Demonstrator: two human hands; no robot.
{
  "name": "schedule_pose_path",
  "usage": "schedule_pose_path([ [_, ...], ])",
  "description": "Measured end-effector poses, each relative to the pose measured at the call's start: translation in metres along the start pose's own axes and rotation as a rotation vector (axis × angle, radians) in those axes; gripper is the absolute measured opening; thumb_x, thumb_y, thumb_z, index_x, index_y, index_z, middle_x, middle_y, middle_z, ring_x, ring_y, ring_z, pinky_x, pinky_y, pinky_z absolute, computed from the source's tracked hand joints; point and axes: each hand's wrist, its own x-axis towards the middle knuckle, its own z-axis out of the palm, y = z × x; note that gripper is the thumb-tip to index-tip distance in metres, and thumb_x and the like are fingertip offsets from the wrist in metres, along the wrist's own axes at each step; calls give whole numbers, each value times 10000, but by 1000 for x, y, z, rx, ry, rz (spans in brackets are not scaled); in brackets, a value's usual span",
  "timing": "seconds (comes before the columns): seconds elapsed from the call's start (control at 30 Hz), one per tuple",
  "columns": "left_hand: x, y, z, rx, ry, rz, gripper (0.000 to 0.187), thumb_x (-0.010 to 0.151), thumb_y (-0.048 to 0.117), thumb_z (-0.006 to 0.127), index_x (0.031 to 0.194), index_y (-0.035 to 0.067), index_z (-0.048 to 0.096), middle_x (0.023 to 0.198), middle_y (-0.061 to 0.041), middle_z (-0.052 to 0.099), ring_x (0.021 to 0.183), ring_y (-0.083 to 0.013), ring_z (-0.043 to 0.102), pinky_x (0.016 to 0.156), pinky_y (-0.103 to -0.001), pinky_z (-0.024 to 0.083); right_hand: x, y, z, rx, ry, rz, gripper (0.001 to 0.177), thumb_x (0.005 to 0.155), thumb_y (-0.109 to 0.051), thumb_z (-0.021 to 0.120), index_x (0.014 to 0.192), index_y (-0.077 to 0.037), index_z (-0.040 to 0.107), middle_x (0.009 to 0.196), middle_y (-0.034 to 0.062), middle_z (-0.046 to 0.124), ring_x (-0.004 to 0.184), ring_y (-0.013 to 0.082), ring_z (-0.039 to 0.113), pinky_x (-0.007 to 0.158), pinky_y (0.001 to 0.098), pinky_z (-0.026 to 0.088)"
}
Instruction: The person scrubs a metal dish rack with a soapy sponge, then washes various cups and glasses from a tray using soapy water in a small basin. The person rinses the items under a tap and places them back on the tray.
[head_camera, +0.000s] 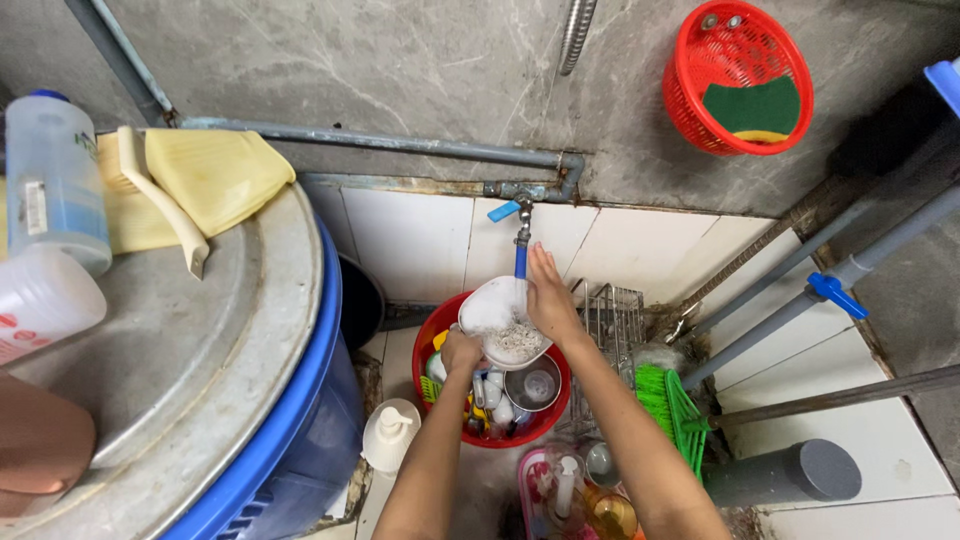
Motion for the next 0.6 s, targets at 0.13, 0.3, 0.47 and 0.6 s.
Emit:
schedule_pose_path([
  [0.13,5,-3,0,-15,13,-19,346,827,70,701,1172,36,689,1037,-195,772,756,-315,785,554,-398,664,13,-14,-10,-43,-36,-43,730,893,93,483,1588,-13,285,1655,225,273,1530,441,246,1223,469,289],
  [0.3,0,-5,0,-44,30,-28,343,834,83,703,1176,62,694,1062,-165,766,793,-304,787,565,-397,666,22,-16,-25,-151,-59,-60,767,857,104,510,1580,-28,291,1656,214,285,1523,448,252,1211,482,294],
  [0.47,-8,2,-4,-15,44,-24,360,839,110,720,1195,68,679,1051,-166,758,797,-294,776,586,-394,666,25,-18,-33,-208,-92,-64,786,848,73,551,1578,-43,284,1656,190,269,1514,442,237,1213,488,297],
  [0.6,-10,4,-7,67,35,5,361,856,117,700,1210,57,670,1032,-173,770,761,-305,796,601,-366,655,26,-19,-35,-285,-175,21,835,833,114,510,1604,-59,240,1691,145,210,1549,386,199,1209,473,281],
])
